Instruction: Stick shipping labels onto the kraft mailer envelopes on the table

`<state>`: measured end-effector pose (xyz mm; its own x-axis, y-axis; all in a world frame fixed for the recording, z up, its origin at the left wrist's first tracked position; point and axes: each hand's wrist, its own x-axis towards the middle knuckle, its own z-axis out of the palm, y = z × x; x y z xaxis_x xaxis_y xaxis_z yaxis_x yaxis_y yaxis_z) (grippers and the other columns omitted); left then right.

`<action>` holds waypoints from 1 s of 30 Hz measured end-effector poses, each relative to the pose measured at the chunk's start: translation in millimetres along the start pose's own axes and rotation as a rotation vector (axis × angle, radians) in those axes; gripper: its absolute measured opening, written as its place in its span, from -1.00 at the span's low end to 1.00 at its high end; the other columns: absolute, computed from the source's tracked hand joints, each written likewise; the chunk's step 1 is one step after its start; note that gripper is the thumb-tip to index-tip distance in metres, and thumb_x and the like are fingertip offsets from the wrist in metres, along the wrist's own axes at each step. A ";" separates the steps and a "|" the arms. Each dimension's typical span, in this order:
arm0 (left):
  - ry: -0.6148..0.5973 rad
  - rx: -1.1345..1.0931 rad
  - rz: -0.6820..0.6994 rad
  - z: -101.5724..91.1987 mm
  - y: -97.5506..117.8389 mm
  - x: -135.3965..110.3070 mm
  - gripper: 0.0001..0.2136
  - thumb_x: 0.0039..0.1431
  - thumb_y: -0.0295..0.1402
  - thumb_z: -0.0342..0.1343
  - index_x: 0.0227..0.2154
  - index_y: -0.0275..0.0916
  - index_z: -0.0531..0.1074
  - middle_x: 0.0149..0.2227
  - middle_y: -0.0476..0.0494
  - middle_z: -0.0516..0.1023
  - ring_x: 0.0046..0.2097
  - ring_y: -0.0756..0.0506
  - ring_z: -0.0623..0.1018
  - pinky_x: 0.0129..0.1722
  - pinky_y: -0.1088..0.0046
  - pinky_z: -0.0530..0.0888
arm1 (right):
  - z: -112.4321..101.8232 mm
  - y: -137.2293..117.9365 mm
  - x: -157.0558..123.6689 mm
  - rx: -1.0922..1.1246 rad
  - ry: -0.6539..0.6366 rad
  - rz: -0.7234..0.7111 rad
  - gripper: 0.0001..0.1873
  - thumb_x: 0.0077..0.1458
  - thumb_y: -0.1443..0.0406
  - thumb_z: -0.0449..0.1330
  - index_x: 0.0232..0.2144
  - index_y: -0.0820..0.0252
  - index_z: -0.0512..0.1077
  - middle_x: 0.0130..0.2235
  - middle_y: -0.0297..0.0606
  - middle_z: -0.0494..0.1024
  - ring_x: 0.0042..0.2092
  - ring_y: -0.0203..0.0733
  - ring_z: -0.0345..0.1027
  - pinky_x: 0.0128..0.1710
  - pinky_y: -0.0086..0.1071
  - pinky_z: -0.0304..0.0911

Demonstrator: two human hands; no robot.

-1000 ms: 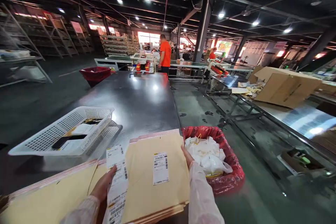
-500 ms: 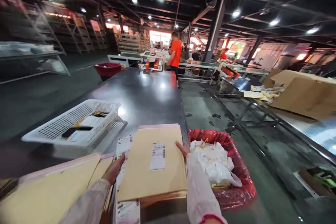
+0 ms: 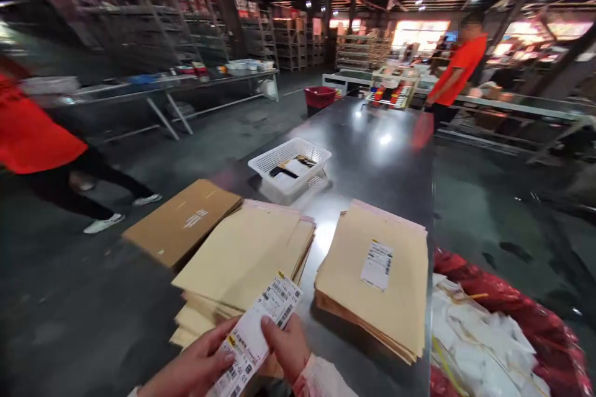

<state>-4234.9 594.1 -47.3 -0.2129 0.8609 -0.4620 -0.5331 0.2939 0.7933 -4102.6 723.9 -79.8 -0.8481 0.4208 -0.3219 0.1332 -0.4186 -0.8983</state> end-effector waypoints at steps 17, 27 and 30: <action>0.665 -0.106 0.207 -56.9 -15.3 28.2 -0.47 -0.24 0.17 0.25 -0.71 -0.21 0.24 -0.68 0.10 0.25 -0.55 0.03 0.26 -0.50 0.49 0.24 | 77.7 -41.1 81.5 -0.647 0.032 0.087 -0.62 -0.11 -0.01 0.27 -0.43 0.18 0.58 -0.41 -0.19 0.63 -0.34 -0.07 0.48 -0.33 -0.29 0.35; 0.101 -0.167 0.040 -133.5 -23.2 25.6 -0.42 -0.29 -0.01 0.39 -0.26 -0.39 0.56 -0.25 -0.29 0.65 -0.18 -0.24 0.57 -0.09 0.26 0.42 | 66.4 -44.7 199.5 -1.007 0.210 -0.198 -0.85 -0.15 0.17 0.37 -0.52 0.11 0.60 -0.19 -0.20 0.54 -0.14 -0.14 0.42 -0.11 -0.30 0.32; 0.155 -0.212 -0.004 -145.4 -46.7 28.6 -0.36 -0.33 0.01 0.41 -0.23 -0.40 0.57 -0.20 -0.38 0.64 -0.09 -0.33 0.57 0.00 0.16 0.41 | 62.8 -50.7 258.0 -1.174 0.307 -0.188 -0.91 -0.13 0.22 0.36 -0.50 0.10 0.60 -0.04 -0.19 0.48 -0.02 -0.10 0.35 0.01 -0.25 0.25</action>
<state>-4335.1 544.6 -155.2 -0.3243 0.7813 -0.5333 -0.6907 0.1897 0.6978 -4360.4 803.1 -98.5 -0.7691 0.6350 -0.0724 0.5373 0.5812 -0.6111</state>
